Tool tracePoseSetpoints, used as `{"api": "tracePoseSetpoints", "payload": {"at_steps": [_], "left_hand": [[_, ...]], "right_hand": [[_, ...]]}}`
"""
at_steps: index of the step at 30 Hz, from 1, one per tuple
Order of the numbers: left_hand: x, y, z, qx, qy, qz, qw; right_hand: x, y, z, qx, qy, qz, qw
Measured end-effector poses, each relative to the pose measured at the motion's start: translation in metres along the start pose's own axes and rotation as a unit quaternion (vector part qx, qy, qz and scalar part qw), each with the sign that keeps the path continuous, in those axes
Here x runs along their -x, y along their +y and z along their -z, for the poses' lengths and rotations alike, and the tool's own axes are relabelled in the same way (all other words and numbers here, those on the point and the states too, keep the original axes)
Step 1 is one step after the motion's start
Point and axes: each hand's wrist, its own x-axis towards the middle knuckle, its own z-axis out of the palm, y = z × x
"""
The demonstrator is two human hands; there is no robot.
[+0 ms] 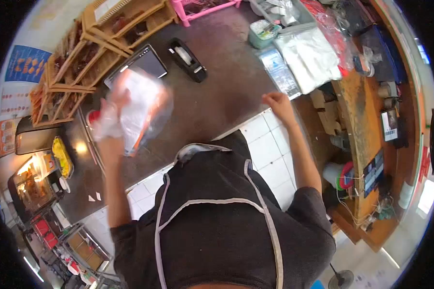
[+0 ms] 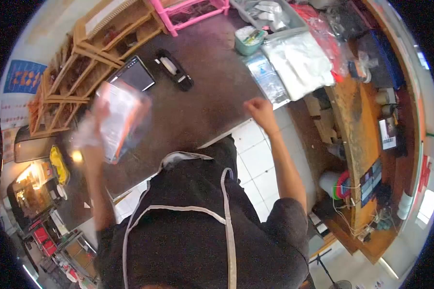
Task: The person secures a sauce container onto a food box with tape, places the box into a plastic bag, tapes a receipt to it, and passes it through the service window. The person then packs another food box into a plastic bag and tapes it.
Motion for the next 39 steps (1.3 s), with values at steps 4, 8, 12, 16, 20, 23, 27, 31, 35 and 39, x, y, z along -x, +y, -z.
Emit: {"api": "tracePoseSetpoints", "payload": {"at_steps": [4, 8, 12, 16, 20, 23, 27, 31, 35, 39], "left_hand": [[0.125, -0.074, -0.148, -0.05, 0.064, 0.138, 0.987], [0.15, -0.055, -0.18, -0.049, 0.125, 0.28, 0.951], [0.137, -0.028, -0.173, 0.02, 0.141, 0.393, 0.908], [0.135, -0.025, -0.18, 0.025, 0.155, 0.41, 0.898], [0.145, -0.034, -0.18, -0.01, 0.194, 0.352, 0.916], [0.145, -0.033, -0.176, -0.015, 0.184, 0.378, 0.907], [0.162, -0.055, -0.194, -0.005, 0.179, 0.387, 0.904], [0.184, -0.093, -0.213, -0.049, 0.001, 0.47, 0.881], [0.135, -0.032, -0.179, 0.062, 0.131, 0.329, 0.933], [0.169, -0.069, -0.203, -0.021, 0.097, 0.393, 0.914]], "right_hand": [[-0.064, -0.037, 0.045, 0.132, 0.158, 0.077, 0.975], [-0.173, -0.045, 0.068, 0.251, 0.22, 0.251, 0.909], [-0.269, -0.09, 0.063, 0.455, 0.165, 0.213, 0.849], [-0.319, -0.12, 0.04, 0.549, 0.026, 0.15, 0.822], [-0.359, -0.094, 0.02, 0.623, 0.056, 0.138, 0.768], [-0.433, -0.028, 0.037, 0.593, 0.007, 0.228, 0.772], [-0.407, -0.05, 0.029, 0.629, -0.026, 0.15, 0.763], [-0.338, -0.092, 0.014, 0.648, -0.078, 0.104, 0.751], [-0.345, -0.079, 0.03, 0.594, -0.009, 0.125, 0.795], [-0.369, -0.086, 0.069, 0.626, 0.028, 0.243, 0.74]]}}
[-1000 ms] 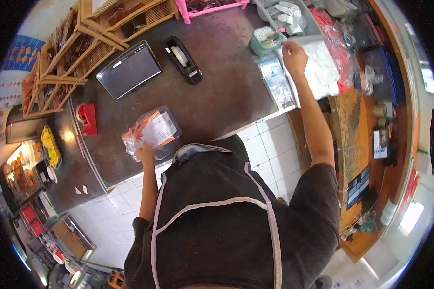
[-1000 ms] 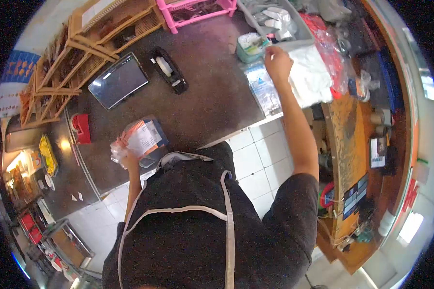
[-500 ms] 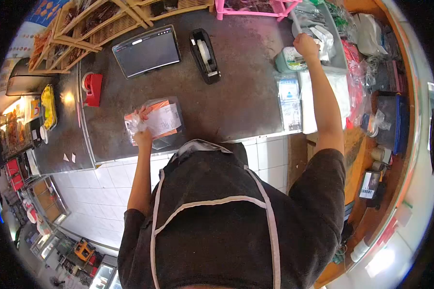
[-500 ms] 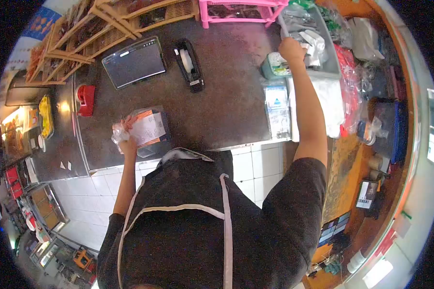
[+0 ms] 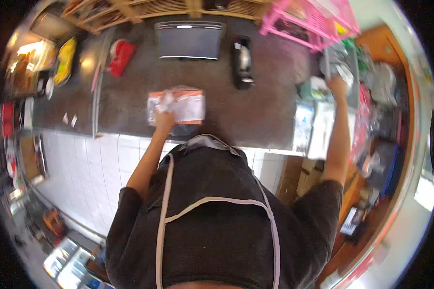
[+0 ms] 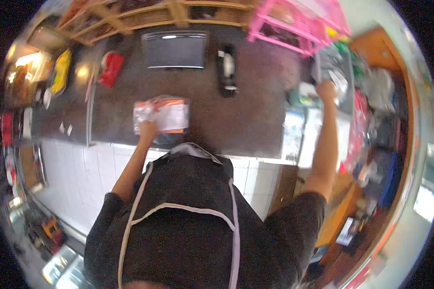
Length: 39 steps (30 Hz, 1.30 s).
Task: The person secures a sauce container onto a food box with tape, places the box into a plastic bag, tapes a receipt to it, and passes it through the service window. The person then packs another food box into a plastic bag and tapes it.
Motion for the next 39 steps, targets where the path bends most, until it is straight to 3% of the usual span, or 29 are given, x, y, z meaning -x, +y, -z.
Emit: {"api": "tracePoseSetpoints", "payload": {"at_steps": [1, 2, 4, 5, 6, 7, 8, 10, 11, 13, 14, 16, 18, 20, 23, 24, 26, 28, 29, 30, 31, 32, 33, 34, 37, 39], "left_hand": [[-0.001, 0.005, 0.004, 0.006, -0.007, -0.006, 1.0], [-0.002, 0.027, 0.017, 0.038, -0.028, -0.039, 0.998], [-0.005, 0.067, 0.057, 0.145, -0.1, -0.143, 0.974], [-0.016, 0.053, 0.052, 0.179, -0.117, -0.259, 0.942], [-0.014, 0.058, 0.057, 0.183, -0.108, -0.264, 0.941], [-0.01, 0.062, 0.063, 0.189, -0.103, -0.27, 0.938], [-0.008, 0.061, 0.063, 0.191, -0.098, -0.27, 0.939], [-0.007, 0.059, 0.061, 0.138, 0.031, -0.314, 0.939], [-0.002, 0.063, 0.065, 0.138, 0.036, -0.315, 0.938], [0.005, 0.072, 0.08, 0.013, 0.108, -0.277, 0.955], [0.005, 0.069, 0.084, 0.008, 0.117, -0.271, 0.956], [0.002, 0.059, 0.095, 0.011, 0.024, -0.306, 0.952], [-0.01, 0.052, 0.097, 0.018, -0.011, -0.324, 0.946], [-0.021, 0.061, 0.101, -0.047, -0.068, -0.337, 0.938], [-0.032, 0.093, 0.114, -0.088, -0.129, -0.318, 0.935], [-0.036, 0.1, 0.113, -0.104, -0.157, -0.321, 0.928], [-0.054, 0.097, 0.097, -0.083, -0.237, -0.363, 0.898], [-0.056, 0.102, 0.119, -0.089, -0.194, -0.328, 0.92], [-0.062, 0.095, 0.111, -0.09, -0.203, -0.322, 0.92], [-0.078, 0.086, 0.099, -0.05, -0.262, -0.234, 0.935], [-0.086, 0.078, 0.097, -0.012, -0.312, -0.144, 0.939], [-0.085, 0.07, 0.095, -0.02, -0.313, -0.144, 0.939], [-0.081, 0.066, 0.097, 0.043, -0.331, -0.076, 0.94], [-0.079, 0.062, 0.099, 0.106, -0.343, -0.009, 0.933], [-0.076, 0.056, 0.105, 0.171, -0.33, 0.047, 0.927], [-0.075, 0.052, 0.1, 0.203, -0.334, 0.075, 0.917]], "right_hand": [[-0.034, 0.054, -0.034, 0.204, -0.095, 0.155, 0.962], [-0.025, 0.038, 0.005, 0.142, -0.049, 0.016, 0.989], [-0.002, -0.007, 0.1, -0.053, 0.124, -0.237, 0.962], [0.002, -0.025, 0.111, -0.119, 0.291, -0.2, 0.928], [0.006, -0.044, 0.121, -0.162, 0.441, -0.13, 0.873], [0.026, -0.104, 0.143, -0.324, 0.409, -0.151, 0.84], [0.03, -0.146, 0.121, -0.388, 0.404, -0.076, 0.825], [0.101, -0.301, 0.131, -0.539, 0.233, 0.02, 0.809], [0.139, -0.369, 0.13, -0.573, 0.164, 0.075, 0.799], [0.198, -0.464, 0.112, -0.568, 0.072, 0.224, 0.788], [0.217, -0.491, 0.114, -0.588, 0.055, 0.297, 0.75], [0.234, -0.511, 0.113, -0.592, 0.1, 0.331, 0.728], [0.234, -0.5, 0.11, -0.627, 0.008, 0.273, 0.729], [0.24, -0.489, 0.107, -0.542, 0.066, 0.301, 0.782], [0.253, -0.488, 0.092, -0.508, 0.136, 0.276, 0.805], [0.264, -0.488, 0.089, -0.585, 0.104, 0.189, 0.782], [0.28, -0.504, 0.094, -0.659, 0.062, 0.114, 0.741], [0.307, -0.526, 0.107, -0.74, 0.03, 0.033, 0.671], [0.311, -0.527, 0.097, -0.706, 0.014, 0.046, 0.707], [0.317, -0.532, 0.101, -0.707, 0.008, 0.038, 0.706], [0.317, -0.537, 0.116, -0.676, 0.046, 0.072, 0.732], [0.313, -0.545, 0.132, -0.645, 0.086, 0.108, 0.751], [0.309, -0.55, 0.145, -0.589, 0.175, 0.175, 0.769], [0.305, -0.552, 0.141, -0.596, 0.18, 0.175, 0.762], [0.299, -0.545, 0.131, -0.536, 0.166, 0.234, 0.794], [0.299, -0.543, 0.131, -0.554, 0.15, 0.246, 0.781]]}}
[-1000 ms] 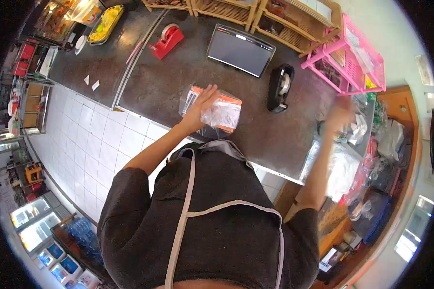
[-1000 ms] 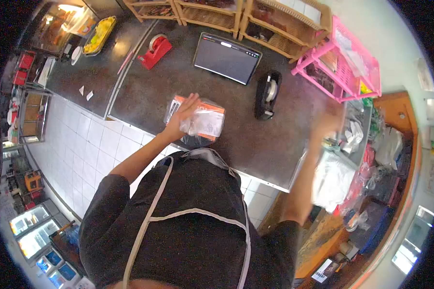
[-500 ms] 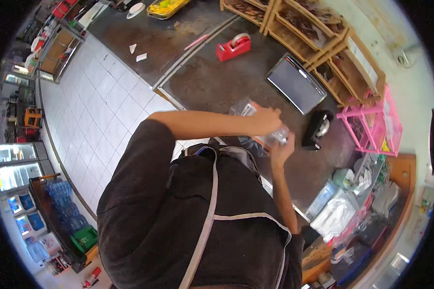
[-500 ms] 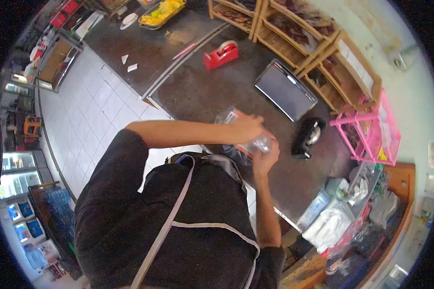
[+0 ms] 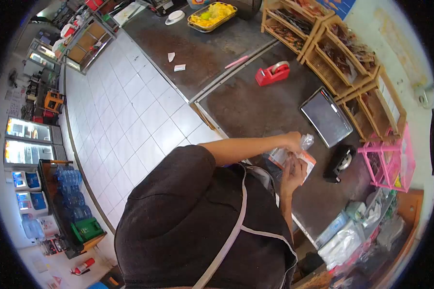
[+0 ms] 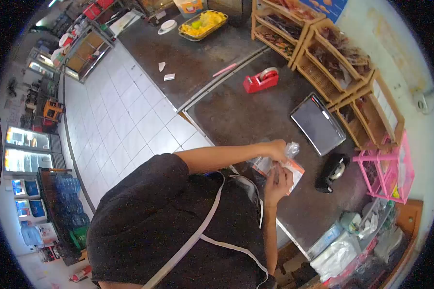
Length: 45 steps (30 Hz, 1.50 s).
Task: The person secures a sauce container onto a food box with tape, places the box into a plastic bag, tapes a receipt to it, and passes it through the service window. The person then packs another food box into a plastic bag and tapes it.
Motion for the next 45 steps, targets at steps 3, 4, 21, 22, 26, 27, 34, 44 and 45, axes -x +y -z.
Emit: {"api": "tracePoseSetpoints", "payload": {"at_steps": [3, 4, 21, 22, 26, 27, 34, 44, 45], "left_hand": [[-0.01, -0.013, -0.007, -0.088, 0.087, -0.088, 0.988], [-0.001, -0.008, -0.001, -0.035, 0.051, -0.065, 0.996], [0.017, -0.039, -0.018, 0.128, 0.0, -0.206, 0.97], [0.016, -0.041, -0.018, 0.138, 0.0, -0.206, 0.969], [0.018, -0.039, -0.019, 0.155, 0.0, -0.213, 0.965], [0.018, -0.039, -0.019, 0.156, -0.004, -0.214, 0.964], [0.015, -0.044, -0.019, 0.168, -0.007, -0.218, 0.961], [0.023, -0.042, -0.026, 0.182, 0.0, -0.325, 0.928], [0.038, -0.031, -0.018, 0.13, 0.001, -0.349, 0.928]], "right_hand": [[-0.002, 0.013, 0.001, 0.025, -0.014, 0.004, 1.0], [-0.005, 0.011, -0.001, -0.018, -0.006, -0.038, 0.999], [-0.005, 0.023, 0.006, -0.445, 0.073, -0.4, 0.798], [-0.005, 0.026, 0.004, -0.438, 0.05, -0.387, 0.81], [-0.006, 0.02, 0.006, -0.417, 0.06, -0.428, 0.8], [-0.005, 0.02, 0.004, -0.424, 0.068, -0.419, 0.8], [-0.005, 0.018, 0.001, -0.422, 0.086, -0.401, 0.809], [-0.007, 0.021, 0.005, -0.44, 0.135, -0.436, 0.774], [-0.014, 0.012, 0.012, -0.432, 0.134, -0.471, 0.757]]}}
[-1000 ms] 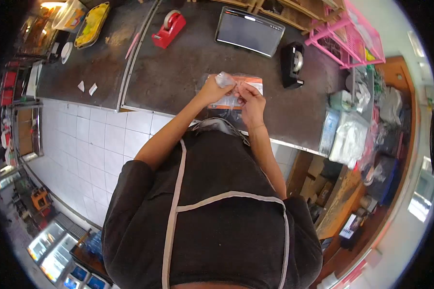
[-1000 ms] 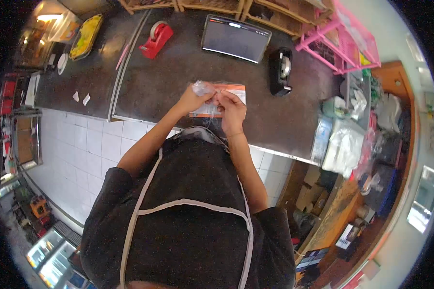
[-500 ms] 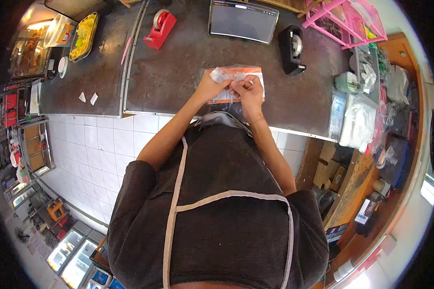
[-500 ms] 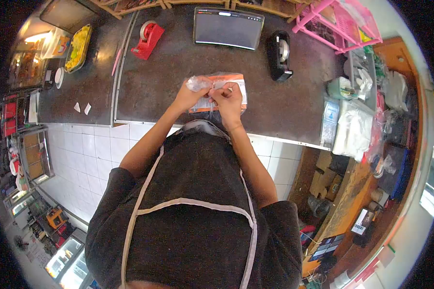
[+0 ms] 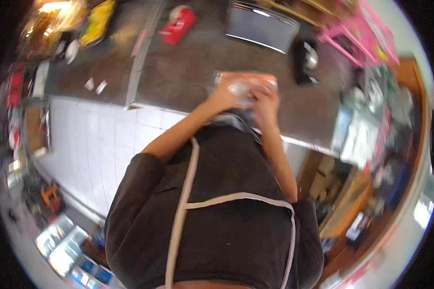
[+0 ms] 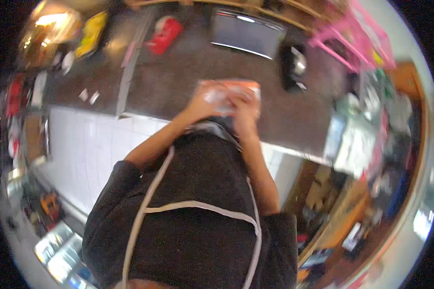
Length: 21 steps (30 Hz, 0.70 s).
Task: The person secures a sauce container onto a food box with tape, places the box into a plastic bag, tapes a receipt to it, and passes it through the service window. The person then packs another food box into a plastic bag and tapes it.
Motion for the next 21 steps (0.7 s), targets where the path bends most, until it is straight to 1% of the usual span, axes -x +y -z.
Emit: {"api": "tracePoseSetpoints", "payload": {"at_steps": [1, 2, 3, 4, 5, 6, 7, 8, 9, 10, 12, 13, 14, 15, 16, 18, 19, 20, 21], "left_hand": [[0.005, 0.021, 0.003, -0.048, -0.018, -0.025, 0.998], [0.005, -0.003, 0.006, -0.042, -0.002, -0.077, 0.996], [0.006, 0.014, 0.011, -0.083, -0.051, -0.033, 0.995], [0.005, 0.009, 0.012, -0.139, -0.037, -0.083, 0.986], [0.003, 0.003, 0.011, -0.184, -0.033, -0.133, 0.973], [0.004, 0.002, 0.013, -0.19, -0.016, -0.13, 0.973], [0.005, 0.002, 0.011, -0.201, -0.029, -0.129, 0.971], [0.003, 0.0, 0.012, -0.211, -0.046, -0.13, 0.968], [0.004, -0.006, 0.012, -0.203, -0.045, -0.109, 0.972], [0.004, -0.012, 0.012, -0.204, -0.038, -0.111, 0.972], [0.008, -0.023, 0.004, -0.196, 0.119, -0.058, 0.972], [0.005, -0.025, 0.002, -0.195, 0.12, -0.06, 0.972], [0.0, -0.028, 0.0, -0.204, 0.138, -0.001, 0.969], [-0.004, -0.03, 0.001, -0.214, 0.157, 0.062, 0.962], [-0.004, -0.032, 0.001, -0.212, 0.157, 0.069, 0.962], [-0.02, -0.035, 0.004, -0.277, 0.194, 0.187, 0.922], [-0.021, -0.021, 0.003, -0.294, 0.154, 0.242, 0.912], [-0.023, -0.005, 0.001, -0.309, 0.105, 0.282, 0.902], [-0.01, -0.027, -0.011, -0.383, 0.149, 0.163, 0.897]], "right_hand": [[-0.002, -0.004, 0.005, 0.064, -0.052, -0.001, 0.997], [-0.01, -0.007, 0.008, 0.058, -0.126, -0.014, 0.99], [-0.026, 0.0, 0.019, 0.128, -0.165, -0.048, 0.977], [-0.024, -0.01, 0.018, 0.076, -0.13, -0.115, 0.982], [-0.031, -0.011, 0.023, 0.107, -0.156, -0.119, 0.975], [-0.038, -0.011, 0.03, 0.14, -0.171, -0.117, 0.968], [-0.043, -0.011, 0.035, 0.148, -0.18, -0.12, 0.965], [-0.052, -0.01, 0.038, 0.281, -0.184, -0.037, 0.941], [-0.054, -0.01, 0.038, 0.406, -0.182, 0.049, 0.894], [-0.056, -0.007, 0.036, 0.409, -0.187, 0.052, 0.891], [-0.049, 0.004, 0.032, 0.406, -0.084, 0.123, 0.901], [-0.036, 0.007, 0.022, 0.408, -0.084, 0.125, 0.901], [-0.023, 0.012, 0.008, 0.254, -0.043, 0.144, 0.956], [-0.017, 0.014, -0.002, 0.091, -0.005, 0.153, 0.984], [-0.012, 0.011, -0.003, 0.094, -0.003, 0.147, 0.985], [-0.007, 0.005, -0.003, 0.076, -0.059, 0.02, 0.995], [-0.005, 0.025, 0.014, 0.3, -0.138, 0.113, 0.937], [0.01, 0.038, 0.014, 0.438, -0.102, 0.272, 0.851], [0.02, 0.031, 0.011, 0.462, -0.084, 0.329, 0.82]]}}
